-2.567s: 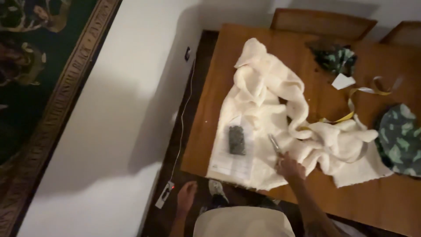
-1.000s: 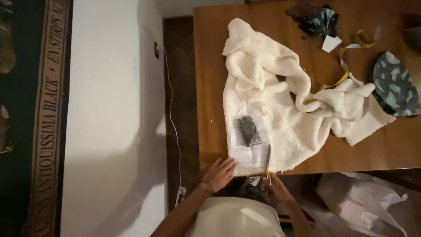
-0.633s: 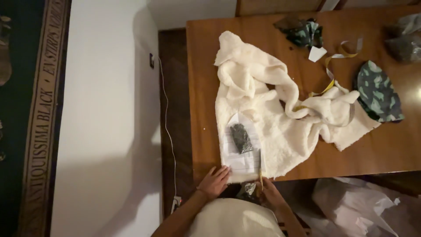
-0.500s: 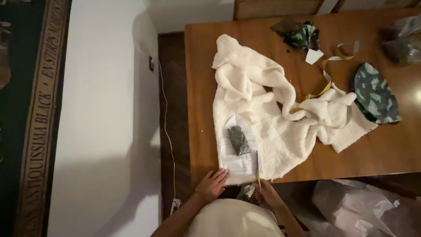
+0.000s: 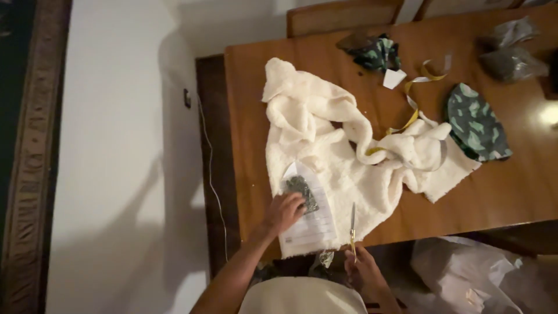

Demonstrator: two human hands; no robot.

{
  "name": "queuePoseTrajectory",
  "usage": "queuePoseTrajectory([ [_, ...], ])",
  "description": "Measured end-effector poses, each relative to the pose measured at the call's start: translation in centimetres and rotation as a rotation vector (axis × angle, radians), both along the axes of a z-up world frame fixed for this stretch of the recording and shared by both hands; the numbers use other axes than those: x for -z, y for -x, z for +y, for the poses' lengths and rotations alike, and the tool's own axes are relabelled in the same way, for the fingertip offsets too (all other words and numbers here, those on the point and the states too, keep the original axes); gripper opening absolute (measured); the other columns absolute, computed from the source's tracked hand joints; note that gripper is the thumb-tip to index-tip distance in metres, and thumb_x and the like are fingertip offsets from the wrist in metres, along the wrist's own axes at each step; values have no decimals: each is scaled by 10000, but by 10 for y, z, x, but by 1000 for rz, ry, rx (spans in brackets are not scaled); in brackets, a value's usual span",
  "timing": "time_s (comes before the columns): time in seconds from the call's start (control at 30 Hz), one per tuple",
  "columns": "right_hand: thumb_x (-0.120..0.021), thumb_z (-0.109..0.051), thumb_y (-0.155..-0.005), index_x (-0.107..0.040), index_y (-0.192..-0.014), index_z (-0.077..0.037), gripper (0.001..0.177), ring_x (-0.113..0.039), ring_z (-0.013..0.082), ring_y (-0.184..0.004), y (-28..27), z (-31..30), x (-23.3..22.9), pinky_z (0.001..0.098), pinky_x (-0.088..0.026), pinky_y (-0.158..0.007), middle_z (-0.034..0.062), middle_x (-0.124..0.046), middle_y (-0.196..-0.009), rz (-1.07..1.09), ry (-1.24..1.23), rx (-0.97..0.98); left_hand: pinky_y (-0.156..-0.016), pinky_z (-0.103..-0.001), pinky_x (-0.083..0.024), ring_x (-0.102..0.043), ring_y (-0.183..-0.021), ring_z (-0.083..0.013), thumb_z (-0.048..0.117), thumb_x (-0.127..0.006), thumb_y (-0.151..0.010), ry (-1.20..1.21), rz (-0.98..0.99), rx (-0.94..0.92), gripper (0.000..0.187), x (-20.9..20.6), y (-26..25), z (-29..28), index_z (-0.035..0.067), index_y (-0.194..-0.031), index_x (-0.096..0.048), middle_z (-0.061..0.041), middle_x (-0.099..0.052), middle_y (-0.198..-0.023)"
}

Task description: Cutting a piece of white fuzzy fabric using a paper template and scissors.

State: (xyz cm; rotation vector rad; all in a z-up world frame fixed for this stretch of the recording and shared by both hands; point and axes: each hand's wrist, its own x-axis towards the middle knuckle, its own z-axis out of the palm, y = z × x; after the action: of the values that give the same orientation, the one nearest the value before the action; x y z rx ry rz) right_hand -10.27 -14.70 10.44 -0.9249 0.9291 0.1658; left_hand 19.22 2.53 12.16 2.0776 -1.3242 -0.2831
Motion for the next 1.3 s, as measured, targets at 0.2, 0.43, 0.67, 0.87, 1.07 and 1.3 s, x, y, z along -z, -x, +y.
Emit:
queuePoseTrajectory([
  [0.2, -610, -375, -949, -590, -1105, -122, 298, -531, 189, -495, 71, -22, 58, 342, -406, -417, 51, -520, -605, -105, -109, 192, -1035, -537, -417, -493, -1301, -376, 342, -674, -892, -258, -119, 103, 373, 29, -47, -105, 129, -1196, -714, -190, -563, -1381],
  [0.43, -542, -545, -915, -599, -1202, -252, 415, -536, 227, -510, 185, -23, 144, 353, -396, -455, 128, -592, -636, 136, -300, 513, -1053, -467, -467, -588, -1235, -307, 297, -662, -931, -194, -74, 130, 257, 96, -75, -133, 95, -1077, -727, -86, -698, -1213],
  [0.67, -638, -350, -963, -562, -1249, -149, 357, -586, 253, -487, 156, -23, 101, 353, -424, -478, 151, -608, -598, 303, 130, 242, -997, -432, -511, -643, -1091, -336, 147, -697, -875, 160, -27, 113, 220, 107, -108, -172, 80, -1081, -737, -136, -724, -1101],
  [0.87, -601, -312, -936, -576, -1213, -109, 345, -595, 200, -508, 128, -17, 70, 342, -478, -479, 94, -607, -619, 229, 181, 243, -756, -323, -404, -442, -778, -225, 155, -510, -1060, 378, 705, 349, 111, 176, -106, -158, 94, -1063, -601, -40, -506, -884],
  [1.07, -566, -248, -1028, -481, -1134, -120, 187, -493, 89, -641, 169, -36, 229, 218, -378, -535, -6, -470, -778, -689, -243, 224, -741, -474, -560, -696, -808, -332, 282, -739, -811, -165, 4, 106, 164, 31, -75, -155, 120, -810, -717, -103, -718, -808],
  [1.3, -535, -321, -1057, -583, -1140, -32, 304, -614, 161, -792, 136, -58, 299, 271, -478, -743, 78, -630, -884, -742, -61, 31, -770, -456, -554, -683, -871, -332, 213, -714, -859, -115, 61, 149, 119, 16, -25, -133, 100, -851, -749, -137, -705, -874],
])
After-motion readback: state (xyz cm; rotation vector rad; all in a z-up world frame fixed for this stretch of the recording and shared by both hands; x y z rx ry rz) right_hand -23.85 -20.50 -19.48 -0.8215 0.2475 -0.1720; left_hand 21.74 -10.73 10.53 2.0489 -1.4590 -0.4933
